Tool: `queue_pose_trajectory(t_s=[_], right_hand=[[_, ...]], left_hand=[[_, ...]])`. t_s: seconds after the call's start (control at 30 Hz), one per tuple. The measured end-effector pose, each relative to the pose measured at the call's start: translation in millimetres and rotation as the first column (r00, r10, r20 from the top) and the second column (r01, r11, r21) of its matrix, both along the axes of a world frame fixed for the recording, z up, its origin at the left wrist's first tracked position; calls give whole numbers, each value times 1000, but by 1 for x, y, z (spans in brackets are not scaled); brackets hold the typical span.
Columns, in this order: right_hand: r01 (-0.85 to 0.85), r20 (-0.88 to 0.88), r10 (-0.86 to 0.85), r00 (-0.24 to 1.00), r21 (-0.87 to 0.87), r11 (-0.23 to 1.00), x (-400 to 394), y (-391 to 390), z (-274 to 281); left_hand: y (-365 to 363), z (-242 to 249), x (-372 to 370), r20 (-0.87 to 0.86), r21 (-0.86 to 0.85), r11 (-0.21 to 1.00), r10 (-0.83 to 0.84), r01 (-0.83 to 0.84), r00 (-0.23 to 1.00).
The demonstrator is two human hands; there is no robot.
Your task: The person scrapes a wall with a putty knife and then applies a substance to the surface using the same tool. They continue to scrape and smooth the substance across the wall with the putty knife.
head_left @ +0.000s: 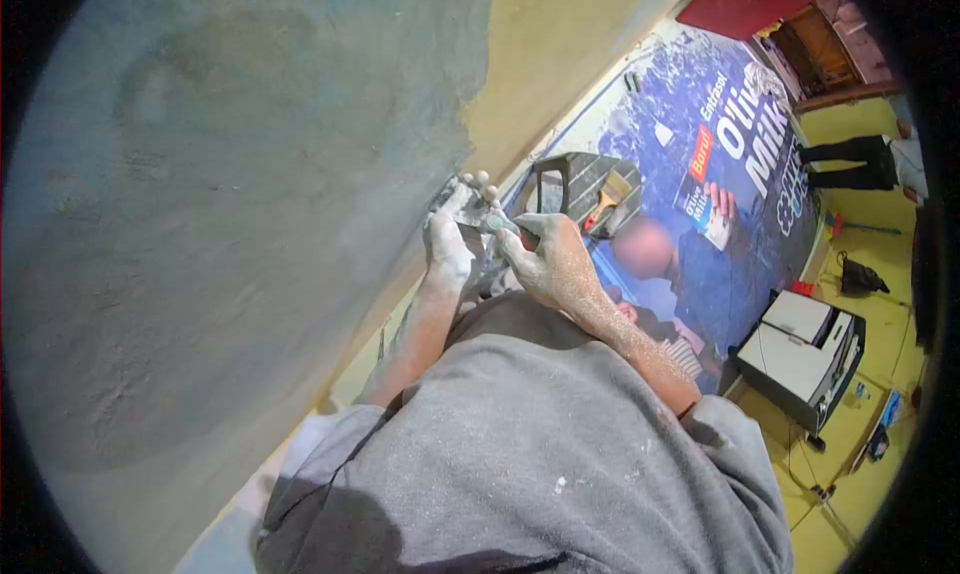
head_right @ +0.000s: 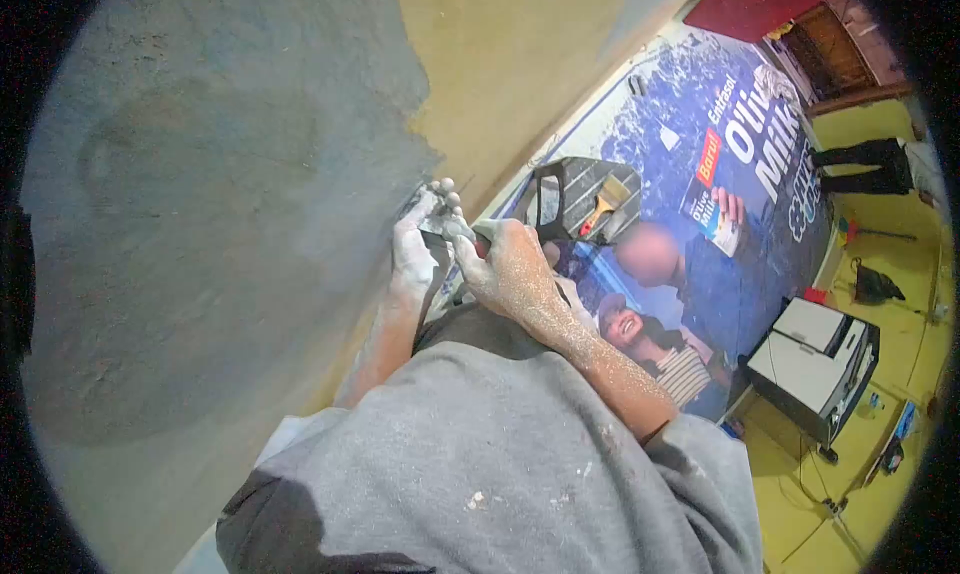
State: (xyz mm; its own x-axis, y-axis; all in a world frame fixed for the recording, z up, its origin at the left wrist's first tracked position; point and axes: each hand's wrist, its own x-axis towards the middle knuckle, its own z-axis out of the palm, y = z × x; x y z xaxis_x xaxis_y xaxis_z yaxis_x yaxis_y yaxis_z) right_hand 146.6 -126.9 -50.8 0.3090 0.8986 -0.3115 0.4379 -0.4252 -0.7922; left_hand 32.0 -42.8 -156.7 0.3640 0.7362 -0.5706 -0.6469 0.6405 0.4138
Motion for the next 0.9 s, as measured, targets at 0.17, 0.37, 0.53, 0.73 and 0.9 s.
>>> queue_pose_trajectory(t_s=[0.17, 0.37, 0.53, 0.73, 0.9], right_hand=[[2, 2, -2, 1000, 7, 1000, -2, -3, -6], [41, -9, -41, 999, 2, 999, -5, 0, -7], [44, 7, -44, 999, 34, 998, -9, -2, -22], [-24, 68, 26, 997, -28, 999, 0, 0, 4], [61, 75, -60, 995, -7, 998, 2, 6, -17]], left_hand=[[-3, -8, -2, 47, -36, 999, -17, 19, 999], [4, -20, 1, -38, 9, 998, -58, 59, 998], [-1, -11, -5, -17, -31, 999, -40, 39, 999], [-4, -1, -2, 71, 33, 999, -41, 39, 997], [7, 6, 6, 37, 37, 997, -65, 64, 997]])
